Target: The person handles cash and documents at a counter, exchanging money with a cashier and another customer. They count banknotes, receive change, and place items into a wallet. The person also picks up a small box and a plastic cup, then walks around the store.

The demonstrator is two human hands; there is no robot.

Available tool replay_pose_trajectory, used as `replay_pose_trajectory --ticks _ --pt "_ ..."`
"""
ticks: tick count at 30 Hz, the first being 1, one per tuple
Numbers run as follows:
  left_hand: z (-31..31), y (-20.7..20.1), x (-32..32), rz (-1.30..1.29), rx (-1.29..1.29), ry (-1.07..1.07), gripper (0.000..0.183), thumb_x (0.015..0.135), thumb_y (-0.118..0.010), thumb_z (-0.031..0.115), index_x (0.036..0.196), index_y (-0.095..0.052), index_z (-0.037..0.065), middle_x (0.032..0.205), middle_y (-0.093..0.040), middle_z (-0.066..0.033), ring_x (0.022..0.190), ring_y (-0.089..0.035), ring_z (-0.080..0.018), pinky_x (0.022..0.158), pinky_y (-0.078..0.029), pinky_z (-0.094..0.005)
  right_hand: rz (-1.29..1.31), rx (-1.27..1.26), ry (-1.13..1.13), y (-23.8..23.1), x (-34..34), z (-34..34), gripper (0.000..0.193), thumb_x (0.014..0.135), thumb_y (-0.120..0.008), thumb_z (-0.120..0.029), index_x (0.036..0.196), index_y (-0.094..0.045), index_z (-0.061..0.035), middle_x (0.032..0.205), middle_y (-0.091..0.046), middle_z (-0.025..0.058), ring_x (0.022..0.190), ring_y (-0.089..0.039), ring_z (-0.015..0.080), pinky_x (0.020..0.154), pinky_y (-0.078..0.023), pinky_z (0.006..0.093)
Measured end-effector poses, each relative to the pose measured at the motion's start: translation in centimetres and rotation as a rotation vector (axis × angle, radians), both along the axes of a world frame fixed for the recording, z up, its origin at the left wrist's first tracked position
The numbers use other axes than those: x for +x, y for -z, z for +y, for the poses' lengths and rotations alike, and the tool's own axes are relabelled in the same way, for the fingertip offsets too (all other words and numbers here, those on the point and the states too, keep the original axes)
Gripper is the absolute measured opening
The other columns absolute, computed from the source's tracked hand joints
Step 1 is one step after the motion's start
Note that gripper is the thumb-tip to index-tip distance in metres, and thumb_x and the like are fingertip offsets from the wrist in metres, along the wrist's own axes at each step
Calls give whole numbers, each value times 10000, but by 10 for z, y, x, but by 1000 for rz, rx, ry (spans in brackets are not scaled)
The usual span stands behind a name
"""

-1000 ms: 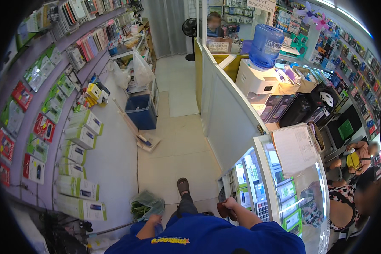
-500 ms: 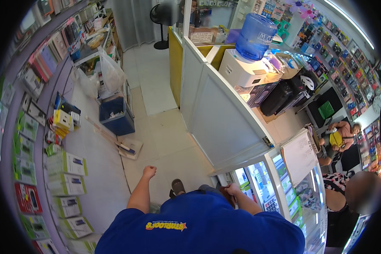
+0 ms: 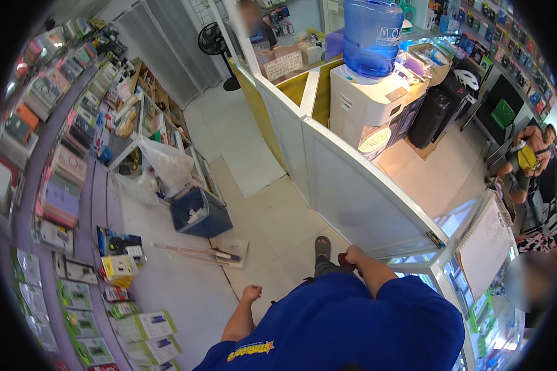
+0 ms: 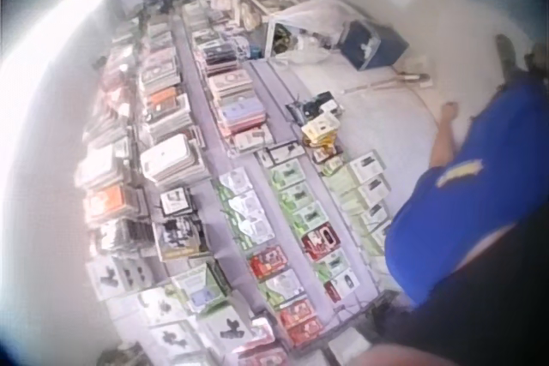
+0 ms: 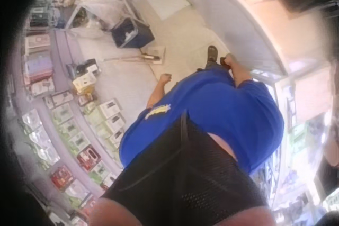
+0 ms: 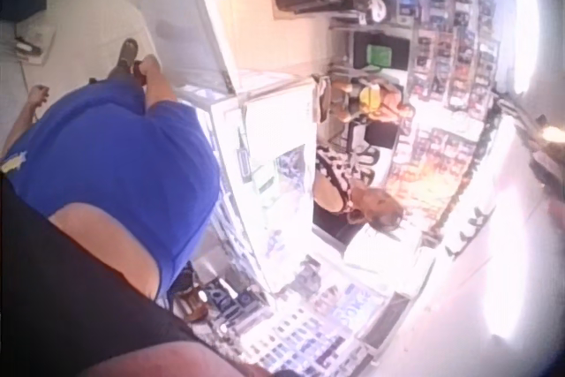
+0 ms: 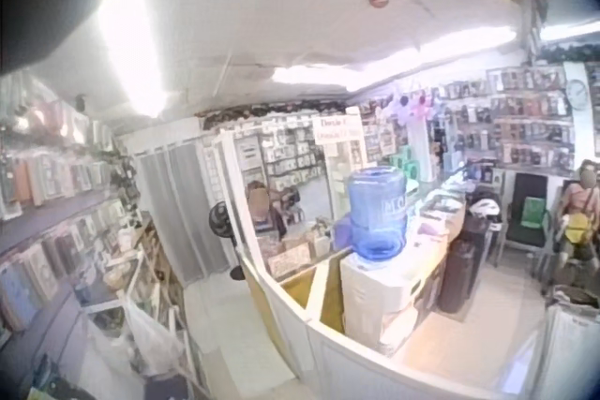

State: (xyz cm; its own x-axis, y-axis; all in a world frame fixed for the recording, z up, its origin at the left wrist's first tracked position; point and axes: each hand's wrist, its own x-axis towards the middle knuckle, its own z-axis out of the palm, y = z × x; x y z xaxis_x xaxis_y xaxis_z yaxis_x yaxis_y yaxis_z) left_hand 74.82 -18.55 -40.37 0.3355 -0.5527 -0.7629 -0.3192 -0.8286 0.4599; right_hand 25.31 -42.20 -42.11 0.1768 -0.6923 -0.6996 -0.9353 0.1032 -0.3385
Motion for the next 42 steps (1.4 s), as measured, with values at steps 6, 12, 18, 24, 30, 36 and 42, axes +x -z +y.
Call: replay_pose_trajectory --ticks 6,12,18,24,30,36,42 --pt "25 -46 23 -82 322 -123 357 964 -701 326 1153 -756 28 926 -782 -90 771 -758 -233 632 -571 -377 -118 -56 -143 -35 71 -111 270 838 -697 -145 1039 -800 5 1093 -753 275 1058 -738 415 903 -586 480" --pt "-69 -52 20 0 196 -357 323 978 -703 288 1178 -737 37 949 -776 -94 756 -741 -247 629 -559 -361 -166 -10 -84 -46 103 -191 300 822 -681 -163 1071 -811 -57 1113 -761 234 1057 -732 408 922 -584 476" --pt "-214 -26 63 39 24 -232 283 950 -741 224 1108 -738 -11 907 -769 -110 749 -731 -217 634 -582 -347 -101 -19 -67 -41 82 -207 275 831 -689 -137 1038 -793 12 1076 -756 273 1044 -741 420 911 -590 480" --pt "-354 6 114 40 -74 -22 347 979 -722 272 1197 -710 2 971 -774 -117 809 -752 -209 633 -552 -321 77 36 -44 -34 58 -199 304 824 -708 -160 1024 -772 59 1089 -747 291 1053 -740 416 897 -595 476" --pt "-471 37 169 34 93 480 349 936 -721 323 1116 -771 28 934 -794 -102 727 -744 -198 643 -577 -355 148 60 205 -62 97 -188 308 822 -717 -170 1098 -754 -39 1103 -743 247 1069 -719 408 931 -576 497" --pt "-620 20 175 -227 -341 733 394 984 -664 361 993 -772 -18 830 -768 -162 745 -745 -251 761 -583 -401 44 -347 442 -149 165 -211 229 919 -646 -129 1143 -660 -79 1135 -676 179 1065 -680 409 929 -560 501" --pt "-734 -110 73 178 -685 530 424 1075 -560 338 1050 -744 -44 892 -776 -197 849 -767 -301 805 -585 -393 -157 -737 455 -302 239 -261 193 948 -617 -72 1135 -664 -76 1080 -670 148 969 -692 411 815 -580 486"
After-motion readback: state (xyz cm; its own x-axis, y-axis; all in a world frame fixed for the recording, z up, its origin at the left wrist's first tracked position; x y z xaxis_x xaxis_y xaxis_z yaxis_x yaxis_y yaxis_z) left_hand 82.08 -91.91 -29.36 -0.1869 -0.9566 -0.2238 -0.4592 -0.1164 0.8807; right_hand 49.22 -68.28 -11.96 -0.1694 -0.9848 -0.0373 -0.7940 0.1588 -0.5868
